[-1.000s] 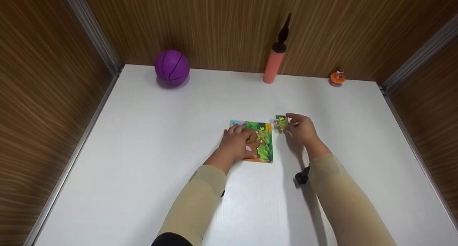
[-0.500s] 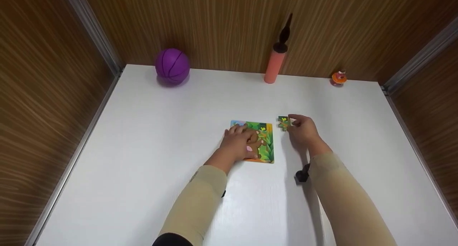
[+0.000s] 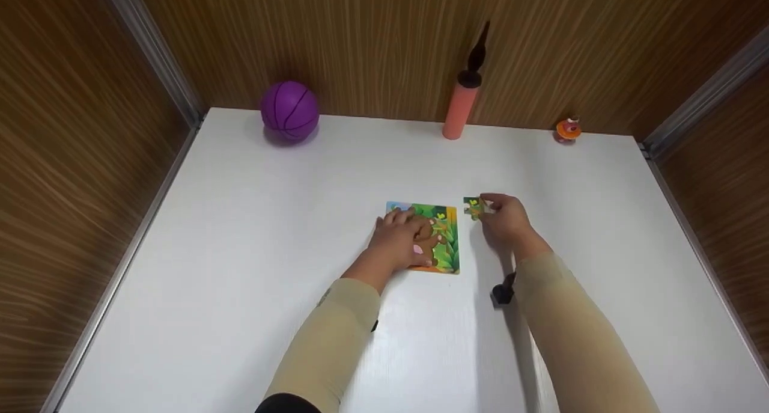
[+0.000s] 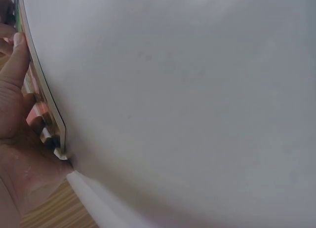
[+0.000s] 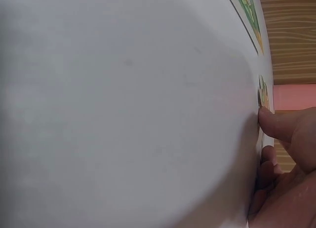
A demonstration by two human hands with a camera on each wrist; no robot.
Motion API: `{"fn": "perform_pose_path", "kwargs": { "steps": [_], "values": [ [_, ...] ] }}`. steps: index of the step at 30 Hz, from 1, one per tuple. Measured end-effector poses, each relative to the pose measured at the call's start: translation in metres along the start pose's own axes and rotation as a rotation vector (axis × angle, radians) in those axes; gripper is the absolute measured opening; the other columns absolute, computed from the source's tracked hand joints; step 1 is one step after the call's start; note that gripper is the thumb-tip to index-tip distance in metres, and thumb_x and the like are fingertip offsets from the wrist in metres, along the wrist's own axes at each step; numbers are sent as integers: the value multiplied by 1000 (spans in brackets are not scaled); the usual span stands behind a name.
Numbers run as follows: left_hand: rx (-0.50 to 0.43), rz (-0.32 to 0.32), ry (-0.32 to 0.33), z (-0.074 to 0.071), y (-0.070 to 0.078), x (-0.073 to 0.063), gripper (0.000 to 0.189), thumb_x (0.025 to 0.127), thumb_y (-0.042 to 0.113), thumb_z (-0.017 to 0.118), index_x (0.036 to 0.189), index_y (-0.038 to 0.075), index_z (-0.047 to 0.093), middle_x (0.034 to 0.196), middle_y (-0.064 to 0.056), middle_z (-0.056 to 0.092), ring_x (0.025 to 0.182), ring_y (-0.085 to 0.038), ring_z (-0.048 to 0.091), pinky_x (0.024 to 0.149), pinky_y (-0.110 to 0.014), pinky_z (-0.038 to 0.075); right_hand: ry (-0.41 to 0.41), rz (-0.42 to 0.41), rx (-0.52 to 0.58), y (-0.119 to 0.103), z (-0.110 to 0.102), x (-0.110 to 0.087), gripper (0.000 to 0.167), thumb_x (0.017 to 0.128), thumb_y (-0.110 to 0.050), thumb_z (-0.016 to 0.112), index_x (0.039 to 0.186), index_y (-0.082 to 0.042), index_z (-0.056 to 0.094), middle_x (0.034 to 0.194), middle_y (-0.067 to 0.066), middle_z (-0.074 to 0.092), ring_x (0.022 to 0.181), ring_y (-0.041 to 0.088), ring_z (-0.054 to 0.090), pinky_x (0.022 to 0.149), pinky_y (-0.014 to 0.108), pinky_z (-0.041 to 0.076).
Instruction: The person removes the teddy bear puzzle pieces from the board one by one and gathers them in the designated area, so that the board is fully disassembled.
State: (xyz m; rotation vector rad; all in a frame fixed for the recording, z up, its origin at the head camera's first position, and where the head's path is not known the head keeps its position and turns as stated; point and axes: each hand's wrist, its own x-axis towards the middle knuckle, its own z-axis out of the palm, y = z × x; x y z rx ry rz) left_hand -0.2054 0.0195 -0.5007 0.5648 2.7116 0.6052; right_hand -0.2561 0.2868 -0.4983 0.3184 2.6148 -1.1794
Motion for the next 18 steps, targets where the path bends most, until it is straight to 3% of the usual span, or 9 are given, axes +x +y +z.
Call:
{"fn": "perform_pose_path", "kwargs": {
  "steps": [3, 8, 10, 14, 18],
  "values": [
    [-4, 3, -1, 1, 1, 0, 61, 91, 56, 79, 135, 20, 57, 174, -7, 24, 161, -35, 15, 128, -63, 15, 3, -5, -2, 0, -1, -2, 55, 102, -6, 63, 156, -7, 53, 148, 25, 48, 133, 37, 46, 119, 52, 38],
    [2, 0, -3, 1, 0, 0, 79, 91, 57, 80, 156, 25, 48, 174, -7, 24, 161, -35, 15, 128, -62, 15, -4, 14, 13, 0, -2, -3, 58, 102, -5, 62, 158, -9, 50, 151, 25, 47, 136, 38, 45, 121, 54, 37],
    [-2, 1, -4, 1, 0, 0, 79, 91, 56, 80, 156, 25, 48, 174, -6, 24, 161, -34, 15, 128, -62, 15, -4, 23, 17, 1, -2, -2, 59, 101, -5, 62, 159, -10, 49, 151, 24, 47, 137, 38, 45, 121, 54, 37],
    [-19, 5, -3, 2, 0, 0, 67, 91, 55, 81, 143, 24, 55, 174, -7, 25, 161, -35, 15, 128, -63, 14, 11, 35, 49, 3, -1, -3, 59, 101, -6, 63, 159, -10, 49, 150, 23, 47, 135, 37, 45, 120, 52, 39],
    [-26, 8, -1, 2, 0, -2, 57, 91, 55, 81, 131, 22, 56, 174, -7, 25, 161, -35, 15, 127, -63, 14, 75, 30, 120, 1, -1, -8, 53, 103, -8, 59, 156, -8, 53, 145, 21, 50, 130, 35, 45, 118, 50, 40]
  ]
}}
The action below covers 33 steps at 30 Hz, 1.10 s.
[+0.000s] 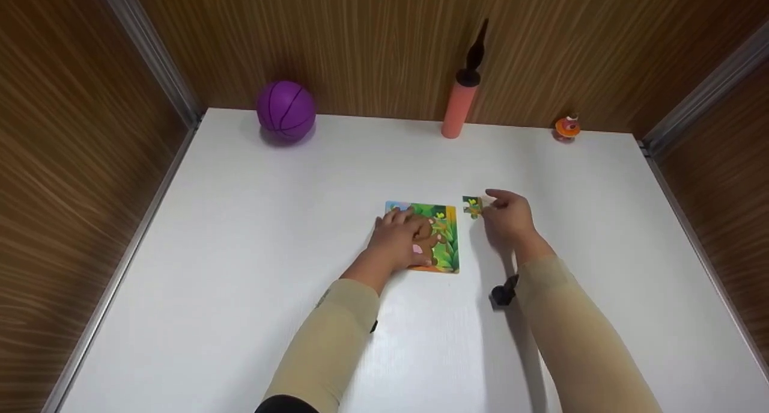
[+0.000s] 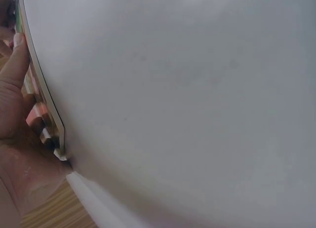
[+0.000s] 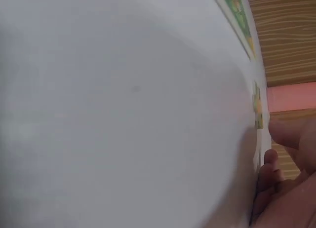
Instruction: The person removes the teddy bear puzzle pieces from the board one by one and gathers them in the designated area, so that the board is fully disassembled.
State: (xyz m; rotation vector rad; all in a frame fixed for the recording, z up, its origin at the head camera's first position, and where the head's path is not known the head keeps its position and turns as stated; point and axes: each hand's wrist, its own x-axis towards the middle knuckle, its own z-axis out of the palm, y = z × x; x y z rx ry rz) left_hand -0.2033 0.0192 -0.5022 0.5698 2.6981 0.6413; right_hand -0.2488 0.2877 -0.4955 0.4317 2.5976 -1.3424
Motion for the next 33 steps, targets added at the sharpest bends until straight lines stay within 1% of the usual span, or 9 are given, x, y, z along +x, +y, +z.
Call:
{"fn": "perform_pose_path", "kwargs": {
  "steps": [2, 4, 7, 9, 15, 19, 23, 27, 33],
  "values": [
    [7, -2, -2, -1, 0, 0, 57, 91, 55, 80, 130, 21, 57, 174, -7, 25, 161, -35, 15, 127, -63, 14, 37, -27, 28, -3, 2, -3, 49, 103, -8, 58, 152, -5, 57, 143, 22, 52, 128, 34, 47, 116, 49, 42],
    [6, -11, -6, -1, 0, -1, 63, 91, 55, 80, 139, 22, 57, 174, -6, 24, 161, -34, 14, 128, -62, 13, 64, -74, 31, -8, 6, -7, 45, 103, -8, 61, 148, -2, 60, 140, 23, 55, 126, 33, 50, 111, 46, 45],
    [8, -22, -20, -2, 1, -3, 76, 91, 57, 79, 154, 26, 50, 175, -5, 21, 162, -33, 12, 128, -61, 12, 71, -152, 32, -15, 16, -13, 41, 102, -7, 66, 142, 2, 64, 132, 23, 60, 117, 30, 57, 100, 40, 51],
    [5, -22, -24, -3, 1, -3, 83, 91, 57, 79, 160, 28, 45, 175, -5, 21, 162, -33, 12, 129, -60, 12, 61, -192, 37, -20, 24, -17, 38, 102, -6, 67, 139, 3, 66, 128, 22, 63, 111, 27, 59, 94, 36, 52],
    [20, -12, -11, -4, 1, -3, 81, 91, 59, 79, 159, 29, 47, 174, -6, 25, 161, -34, 15, 128, -61, 14, -28, -253, 17, -33, 44, -28, 34, 102, -8, 69, 134, 2, 70, 120, 20, 67, 104, 25, 59, 86, 33, 52],
    [38, -14, -17, -4, -1, -2, 85, 91, 59, 77, 162, 29, 43, 174, -6, 25, 161, -34, 16, 128, -62, 15, -102, -250, -3, -36, 59, -33, 34, 102, -11, 69, 134, 1, 71, 122, 19, 71, 105, 25, 64, 87, 35, 56],
    [50, -17, -31, -5, -1, -1, 88, 92, 59, 76, 165, 27, 39, 175, -7, 23, 161, -34, 15, 128, -62, 15, -123, -227, 5, -36, 70, -36, 35, 102, -13, 71, 134, 2, 70, 126, 20, 72, 107, 25, 69, 88, 36, 59],
    [53, -10, -36, -5, -2, -2, 86, 93, 58, 76, 165, 29, 39, 175, -6, 22, 161, -34, 14, 128, -62, 14, -98, -217, -32, -37, 77, -37, 35, 101, -14, 74, 131, 3, 72, 124, 20, 73, 104, 24, 68, 85, 35, 60],
    [50, -3, -22, -5, -6, -4, 87, 93, 57, 77, 165, 28, 39, 175, -7, 22, 161, -34, 14, 128, -62, 14, -47, -221, -79, -38, 85, -36, 31, 98, -14, 77, 124, 3, 76, 119, 19, 75, 103, 25, 68, 87, 41, 61]
  ]
}}
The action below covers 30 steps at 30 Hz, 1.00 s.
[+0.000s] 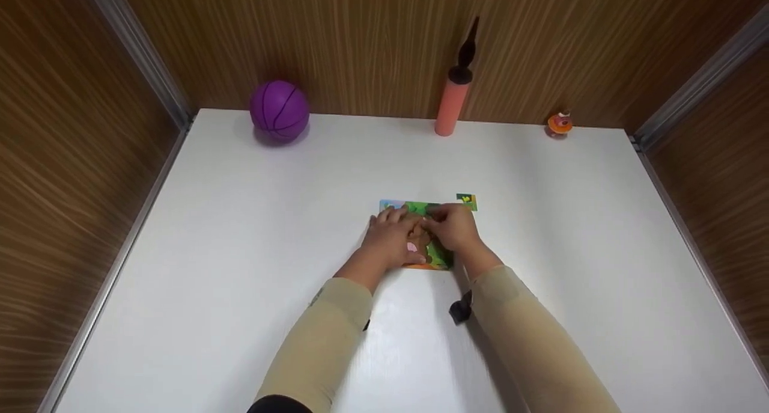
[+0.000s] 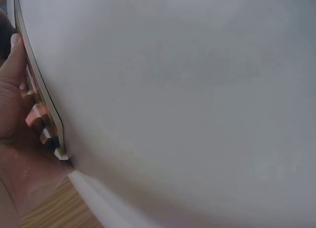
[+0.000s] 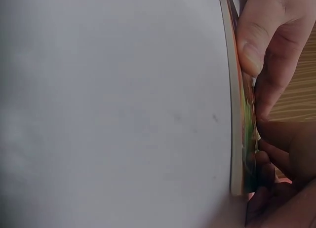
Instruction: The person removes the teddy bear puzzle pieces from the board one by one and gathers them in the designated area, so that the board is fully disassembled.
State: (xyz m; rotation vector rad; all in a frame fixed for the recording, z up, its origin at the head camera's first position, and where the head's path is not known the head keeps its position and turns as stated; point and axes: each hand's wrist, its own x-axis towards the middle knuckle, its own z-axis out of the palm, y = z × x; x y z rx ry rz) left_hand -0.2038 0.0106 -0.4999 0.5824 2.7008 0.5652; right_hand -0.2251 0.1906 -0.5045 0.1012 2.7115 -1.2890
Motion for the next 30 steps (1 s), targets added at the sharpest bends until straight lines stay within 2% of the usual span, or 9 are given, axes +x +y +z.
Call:
{"fn": "perform_pose_path", "kwargs": {
  "steps": [7, 10, 15, 23, 30],
  "values": [
    [12, -28, 17, 4, -3, -2, 96, 90, 61, 77, 166, 19, 36, 176, -4, 21, 162, -31, 14, 127, -66, 13, -12, 17, -38, -1, 3, 2, 32, 99, -13, 76, 126, 3, 75, 121, 19, 75, 106, 26, 69, 91, 43, 61],
    [15, -55, 39, 5, -4, -1, 106, 87, 64, 79, 168, 14, 32, 176, -7, 19, 162, -32, 13, 125, -70, 11, -19, 36, -24, -2, 3, 2, 32, 100, -13, 76, 127, 2, 75, 123, 18, 74, 108, 26, 69, 94, 45, 60],
    [18, -101, 68, 8, -5, 0, 120, 81, 69, 81, 169, 9, 25, 176, -12, 15, 162, -33, 10, 124, -72, 13, -23, 59, -11, -1, 2, 1, 31, 100, -14, 75, 128, 0, 74, 120, 17, 73, 103, 24, 67, 91, 42, 61],
    [47, -170, 70, 7, -3, 1, 125, 78, 74, 81, 169, 10, 24, 177, -9, 15, 162, -31, 11, 122, -75, 13, -21, 85, 33, -2, 3, 3, 30, 100, -11, 74, 127, 1, 73, 117, 16, 72, 101, 24, 66, 87, 40, 61],
    [26, -186, 75, 4, -1, 0, 127, 77, 74, 82, 169, 9, 22, 177, -7, 17, 162, -30, 12, 123, -73, 11, 23, 72, 42, 0, 6, 3, 29, 96, -8, 75, 124, 1, 73, 114, 15, 71, 99, 25, 65, 85, 40, 60]
  ]
}}
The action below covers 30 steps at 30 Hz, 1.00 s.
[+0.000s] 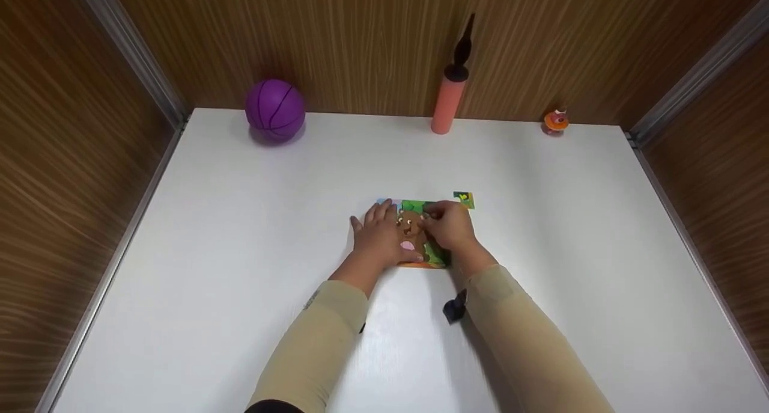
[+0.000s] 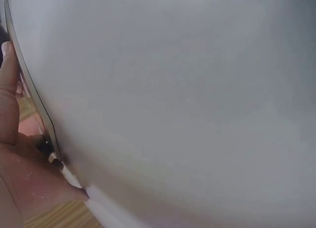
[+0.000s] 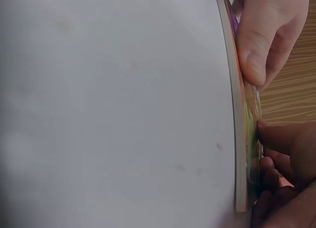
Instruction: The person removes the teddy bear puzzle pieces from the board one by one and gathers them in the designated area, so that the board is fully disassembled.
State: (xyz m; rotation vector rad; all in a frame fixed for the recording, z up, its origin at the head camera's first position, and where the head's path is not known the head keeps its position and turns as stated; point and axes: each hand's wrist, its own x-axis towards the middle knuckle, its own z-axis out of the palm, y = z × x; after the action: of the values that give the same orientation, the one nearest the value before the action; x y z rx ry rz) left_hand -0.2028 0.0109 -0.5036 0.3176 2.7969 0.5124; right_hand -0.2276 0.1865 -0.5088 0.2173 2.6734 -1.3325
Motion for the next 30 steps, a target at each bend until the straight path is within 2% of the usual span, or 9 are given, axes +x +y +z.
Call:
{"fn": "perform_pose_path", "kwargs": {
  "steps": [6, 14, 20, 24, 30],
  "values": [
    [-21, 4, 9, -1, -1, -1, 127, 78, 72, 83, 169, 9, 22, 177, -5, 16, 163, -29, 11, 124, -72, 10, 48, -45, -17, 0, 1, -1, 31, 93, -6, 78, 122, 2, 73, 114, 17, 72, 99, 26, 65, 88, 42, 59],
    [-20, 6, 9, 0, -2, 1, 128, 78, 72, 83, 169, 7, 22, 177, -7, 16, 163, -30, 10, 125, -71, 9, 23, 8, 31, -4, 0, 0, 24, 98, 0, 71, 122, -2, 73, 113, 14, 70, 102, 25, 65, 85, 38, 59],
    [-33, 1, -4, 1, -1, 1, 128, 77, 71, 84, 169, 7, 21, 177, -6, 16, 163, -30, 9, 125, -70, 8, 32, 41, -3, -3, -1, 0, 22, 103, -4, 67, 123, -5, 75, 114, 12, 71, 103, 24, 64, 86, 38, 58],
    [-40, 3, 4, 1, 0, 0, 128, 77, 70, 85, 169, 7, 22, 177, -7, 17, 163, -31, 10, 125, -70, 8, 45, 21, -18, -1, 0, 0, 21, 104, -6, 66, 123, -6, 76, 115, 12, 71, 105, 25, 65, 89, 41, 58],
    [-31, 6, 4, 2, -1, 0, 128, 78, 71, 84, 169, 7, 22, 177, -7, 17, 163, -31, 10, 125, -71, 8, 64, -61, -5, 2, -1, -1, 21, 103, -3, 67, 121, -2, 76, 115, 15, 71, 107, 27, 66, 93, 44, 58]
  ]
}}
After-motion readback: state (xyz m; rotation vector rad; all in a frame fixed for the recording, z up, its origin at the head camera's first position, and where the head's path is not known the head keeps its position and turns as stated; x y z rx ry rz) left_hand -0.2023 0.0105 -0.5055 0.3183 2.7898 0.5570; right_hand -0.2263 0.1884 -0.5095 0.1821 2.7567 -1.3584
